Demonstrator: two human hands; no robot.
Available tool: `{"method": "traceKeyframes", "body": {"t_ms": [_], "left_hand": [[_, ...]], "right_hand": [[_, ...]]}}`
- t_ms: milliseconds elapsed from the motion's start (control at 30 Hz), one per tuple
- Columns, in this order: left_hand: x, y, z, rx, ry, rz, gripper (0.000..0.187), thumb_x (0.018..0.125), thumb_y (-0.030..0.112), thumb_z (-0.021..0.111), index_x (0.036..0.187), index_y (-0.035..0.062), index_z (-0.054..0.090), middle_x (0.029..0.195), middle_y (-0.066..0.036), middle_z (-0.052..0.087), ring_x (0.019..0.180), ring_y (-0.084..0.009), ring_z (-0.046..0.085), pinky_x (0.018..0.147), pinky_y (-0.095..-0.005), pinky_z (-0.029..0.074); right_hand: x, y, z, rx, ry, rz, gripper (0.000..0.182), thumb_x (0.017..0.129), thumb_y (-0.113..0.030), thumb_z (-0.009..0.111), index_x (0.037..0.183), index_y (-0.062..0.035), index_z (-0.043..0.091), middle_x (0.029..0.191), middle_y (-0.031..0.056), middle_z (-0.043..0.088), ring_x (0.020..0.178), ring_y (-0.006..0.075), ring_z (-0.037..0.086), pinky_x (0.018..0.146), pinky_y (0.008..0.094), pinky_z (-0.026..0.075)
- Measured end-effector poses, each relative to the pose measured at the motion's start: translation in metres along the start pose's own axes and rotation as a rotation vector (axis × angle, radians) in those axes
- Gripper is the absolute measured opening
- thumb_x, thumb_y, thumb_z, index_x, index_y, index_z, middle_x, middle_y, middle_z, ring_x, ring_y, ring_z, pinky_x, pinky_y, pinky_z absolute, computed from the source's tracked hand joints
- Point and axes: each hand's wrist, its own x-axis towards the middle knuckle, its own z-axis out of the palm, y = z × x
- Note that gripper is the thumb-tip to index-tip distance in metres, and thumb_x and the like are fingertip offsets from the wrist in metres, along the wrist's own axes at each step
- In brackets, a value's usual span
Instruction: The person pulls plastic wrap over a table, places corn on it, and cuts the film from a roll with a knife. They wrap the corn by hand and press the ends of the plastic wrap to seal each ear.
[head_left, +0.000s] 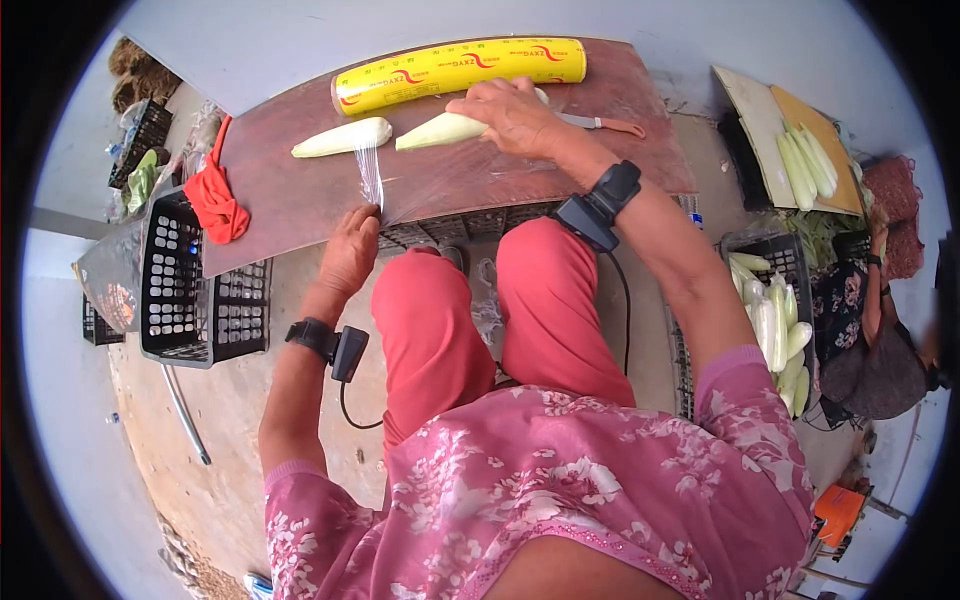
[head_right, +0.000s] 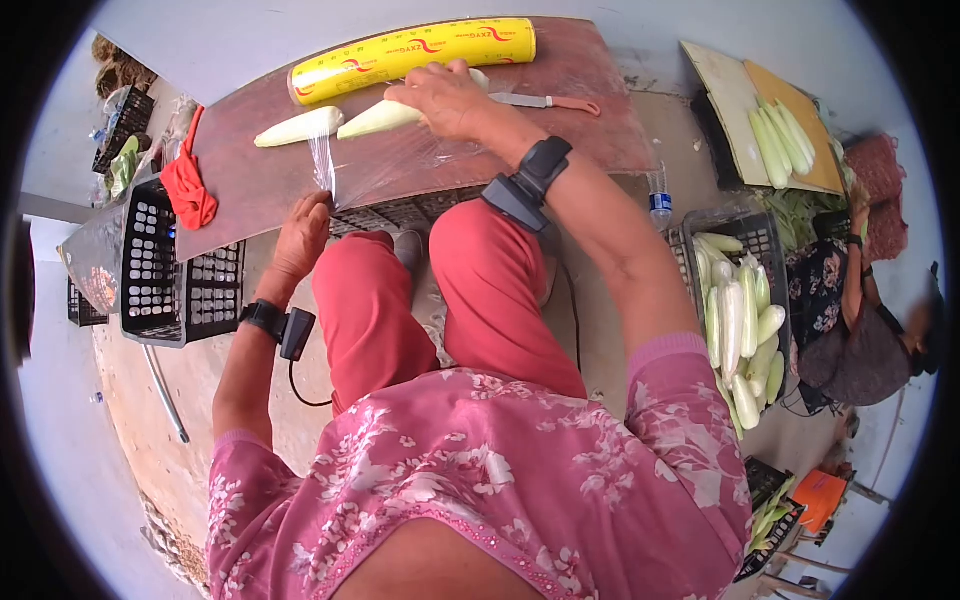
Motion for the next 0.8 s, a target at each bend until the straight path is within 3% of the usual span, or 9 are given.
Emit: {"method": "traceKeyframes", "body": {"t_ms": [200, 400, 500, 600, 700, 800], "left_hand": [[-0.001, 0.001, -0.001, -0.018, -0.023, -0.026, 0.012, 0.083, -0.002, 0.057, 0.092, -0.0014, 0.05, 0.119, -0.021, 0.059, 0.108, -0.0402, 0.056, 0.093, -0.0444, 0.048], [-0.002, 0.0, -0.003, -0.038, -0.026, -0.014, 0.012, 0.083, -0.002, 0.055, 0.094, -0.0025, 0.051, 0.119, -0.021, 0.06, 0.108, -0.0406, 0.056, 0.093, -0.0442, 0.048], [-0.001, 0.0, -0.003, -0.068, -0.014, -0.016, 0.012, 0.084, -0.002, 0.055, 0.095, -0.0026, 0.05, 0.119, -0.021, 0.06, 0.107, -0.0406, 0.056, 0.092, -0.0444, 0.048], [-0.002, -0.001, -0.003, -0.064, -0.029, -0.029, 0.012, 0.084, -0.002, 0.055, 0.094, -0.0025, 0.05, 0.119, -0.021, 0.06, 0.106, -0.0406, 0.056, 0.091, -0.0447, 0.048], [-0.001, 0.0, -0.004, -0.065, -0.034, -0.028, 0.011, 0.084, -0.002, 0.056, 0.093, -0.0024, 0.05, 0.118, -0.021, 0.06, 0.105, -0.0407, 0.056, 0.09, -0.0451, 0.048], [-0.001, 0.002, -0.006, -0.068, -0.031, -0.027, 0.011, 0.083, -0.002, 0.056, 0.093, -0.0023, 0.051, 0.118, -0.021, 0.06, 0.105, -0.0407, 0.056, 0.09, -0.0453, 0.048]], "right_hand": [[-0.027, 0.022, 0.039, 0.022, -0.115, 0.044, 0.056, 0.08, -0.015, 0.073, 0.131, -0.0269, 0.055, 0.113, 0.003, 0.058, 0.113, 0.0244, 0.05, 0.094, 0.045, 0.03], [-0.055, 0.028, 0.05, 0.083, -0.095, 0.059, 0.06, 0.077, -0.018, 0.077, 0.132, -0.027, 0.056, 0.116, 0.0032, 0.059, 0.113, 0.0252, 0.05, 0.094, 0.0451, 0.03], [-0.052, 0.022, 0.043, 0.066, -0.195, 0.142, 0.063, 0.076, -0.016, 0.078, 0.135, -0.0243, 0.056, 0.125, 0.003, 0.056, 0.117, 0.0235, 0.049, 0.096, 0.0423, 0.029], [-0.057, 0.024, 0.041, -0.017, -0.091, 0.079, 0.065, 0.076, -0.018, 0.078, 0.137, -0.0236, 0.055, 0.129, 0.0041, 0.054, 0.117, 0.0231, 0.048, 0.096, 0.0439, 0.028], [-0.06, 0.024, 0.035, 0.025, -0.176, 0.14, 0.065, 0.078, -0.019, 0.077, 0.138, -0.0227, 0.053, 0.134, 0.0045, 0.05, 0.123, 0.0221, 0.045, 0.098, 0.045, 0.026], [-0.072, 0.024, 0.027, 0.091, 0.082, 0.14, 0.056, 0.081, -0.018, 0.074, 0.134, -0.0202, 0.056, 0.13, 0.0074, 0.054, 0.119, 0.0234, 0.05, 0.097, 0.0435, 0.034]]}}
